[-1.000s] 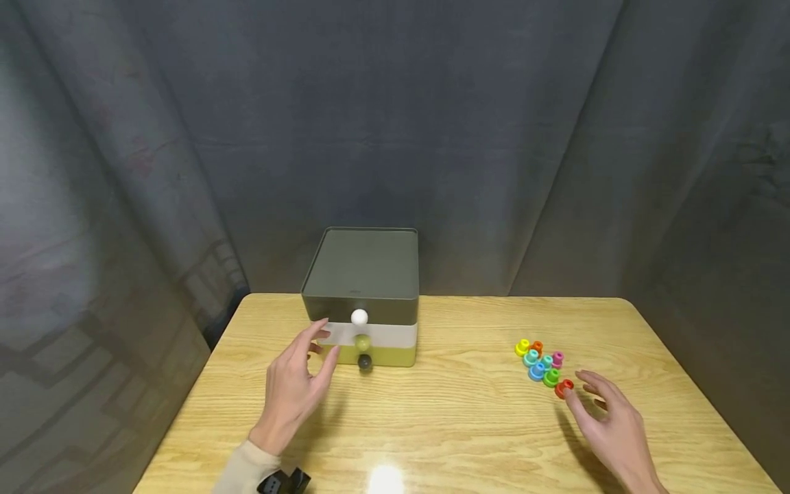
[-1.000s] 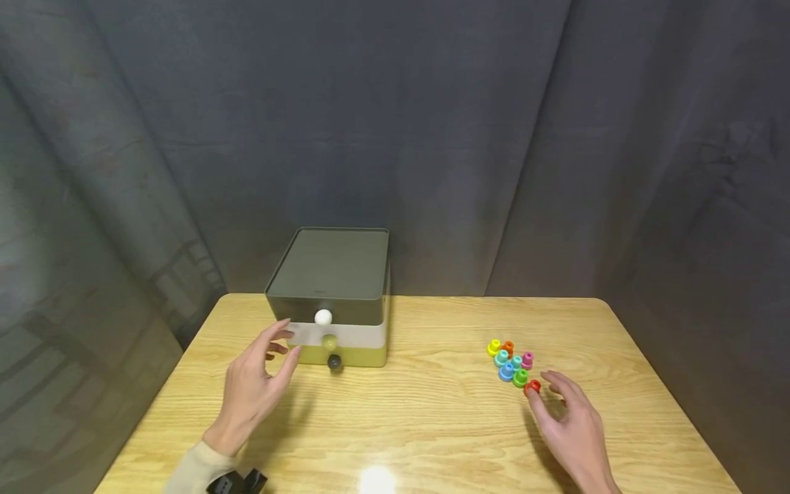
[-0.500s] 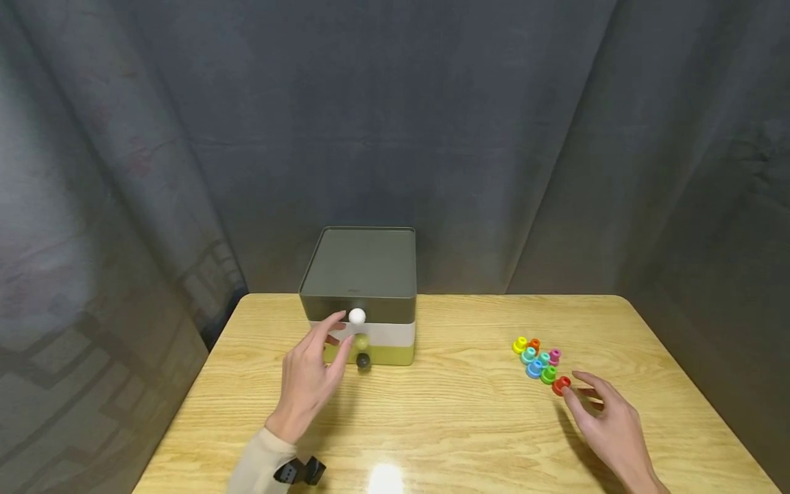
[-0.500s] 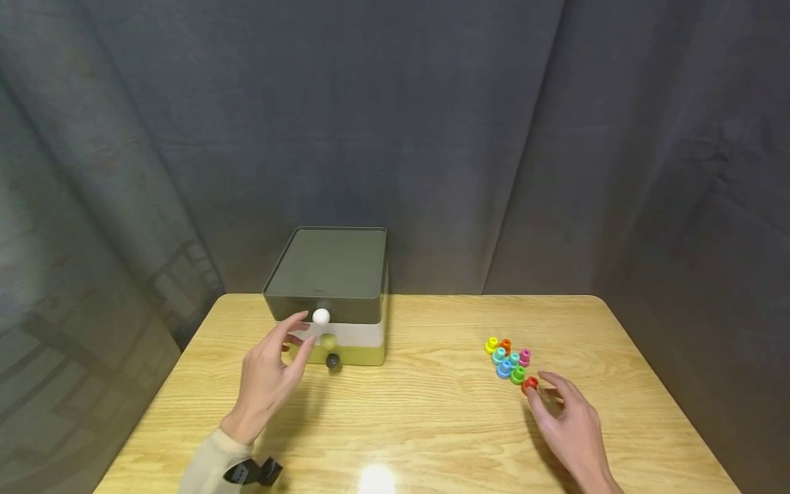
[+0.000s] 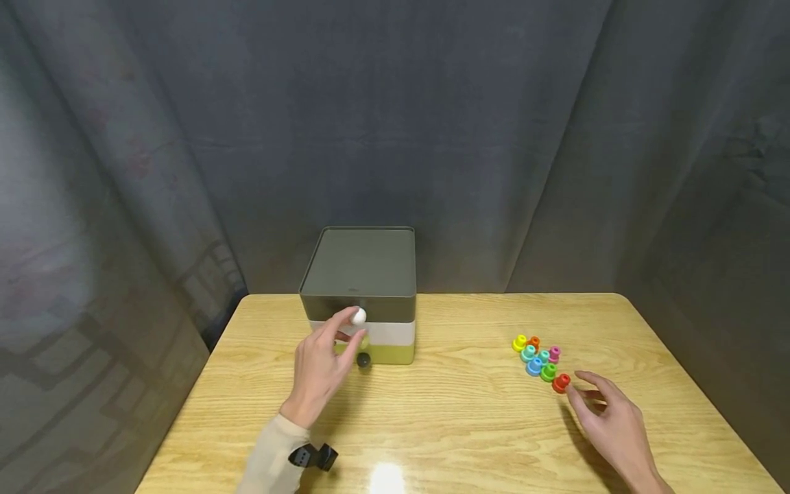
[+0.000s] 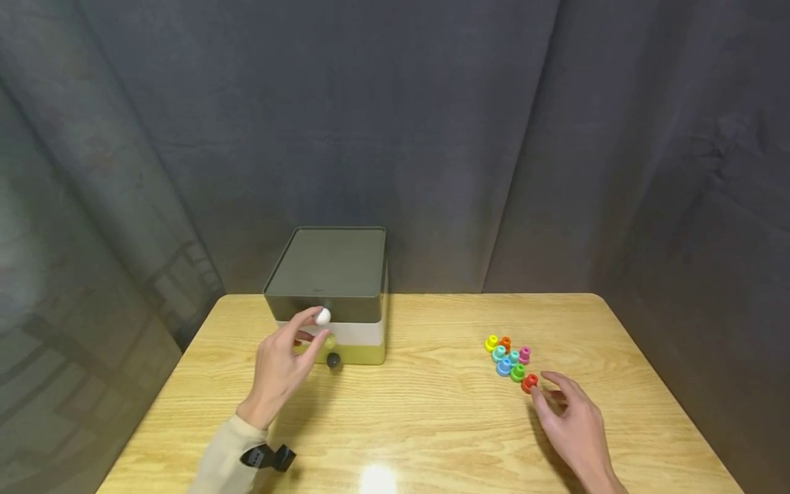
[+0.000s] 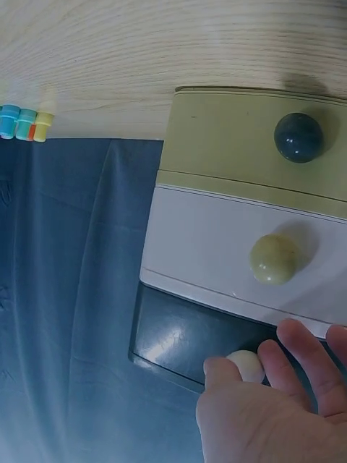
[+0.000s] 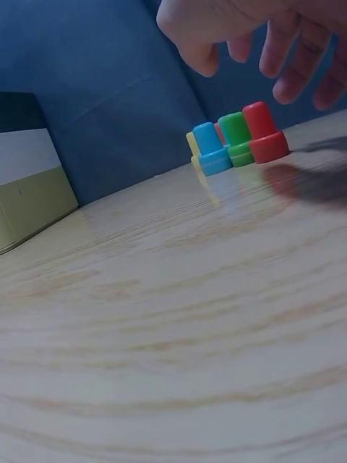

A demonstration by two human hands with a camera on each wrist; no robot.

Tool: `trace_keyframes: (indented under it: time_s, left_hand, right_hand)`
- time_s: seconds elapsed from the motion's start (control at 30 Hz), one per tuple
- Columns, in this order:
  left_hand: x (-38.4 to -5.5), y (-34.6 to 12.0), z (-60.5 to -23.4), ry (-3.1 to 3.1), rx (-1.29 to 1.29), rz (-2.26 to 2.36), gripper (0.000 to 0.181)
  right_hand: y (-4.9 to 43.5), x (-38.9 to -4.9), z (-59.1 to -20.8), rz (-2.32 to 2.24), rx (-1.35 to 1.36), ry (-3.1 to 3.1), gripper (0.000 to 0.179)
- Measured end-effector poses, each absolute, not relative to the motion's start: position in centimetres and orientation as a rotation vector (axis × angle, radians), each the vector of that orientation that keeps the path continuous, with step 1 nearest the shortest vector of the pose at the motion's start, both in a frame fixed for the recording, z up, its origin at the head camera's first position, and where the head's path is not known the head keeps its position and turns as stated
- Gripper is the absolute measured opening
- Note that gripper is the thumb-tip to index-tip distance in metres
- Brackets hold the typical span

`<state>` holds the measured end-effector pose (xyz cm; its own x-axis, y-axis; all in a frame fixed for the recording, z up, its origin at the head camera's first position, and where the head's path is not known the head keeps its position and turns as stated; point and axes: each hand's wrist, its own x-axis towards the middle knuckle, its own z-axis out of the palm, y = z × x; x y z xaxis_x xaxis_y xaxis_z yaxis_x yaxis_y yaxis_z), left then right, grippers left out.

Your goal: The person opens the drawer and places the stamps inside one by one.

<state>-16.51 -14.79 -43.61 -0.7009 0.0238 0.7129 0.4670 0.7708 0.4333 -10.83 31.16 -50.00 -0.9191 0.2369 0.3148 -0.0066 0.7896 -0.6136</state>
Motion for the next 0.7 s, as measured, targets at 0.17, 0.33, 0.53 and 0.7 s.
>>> trace_keyframes:
  time_s: [0.17,0.33,0.53,0.7]
  left_hand:
    - [-16.88,-14.50,-43.54,-2.249,-0.328,-0.799,0.036]
    - [-16.99,-14.43,-43.52,-2.247,-0.308,-0.828,0.030]
    - [-17.12,-14.59,-43.39,-2.226,-0.324,-0.819,0.030]
    - [-16.99,-14.59,-43.42,-2.225,-0.334,-0.823,0.029]
  right_hand:
    - [31.04,-10.88,-49.87,0.910,-0.190,-2.593,0.037]
    - [30.86,-10.92,-49.81,0.911,-0.193,-2.583,0.035]
    - [30.77,-10.85,-49.77,0.919,-0.210,-2.595,0.036]
    - [30.85,-10.77,-49.76,0.935,-0.207,-2.581,0.036]
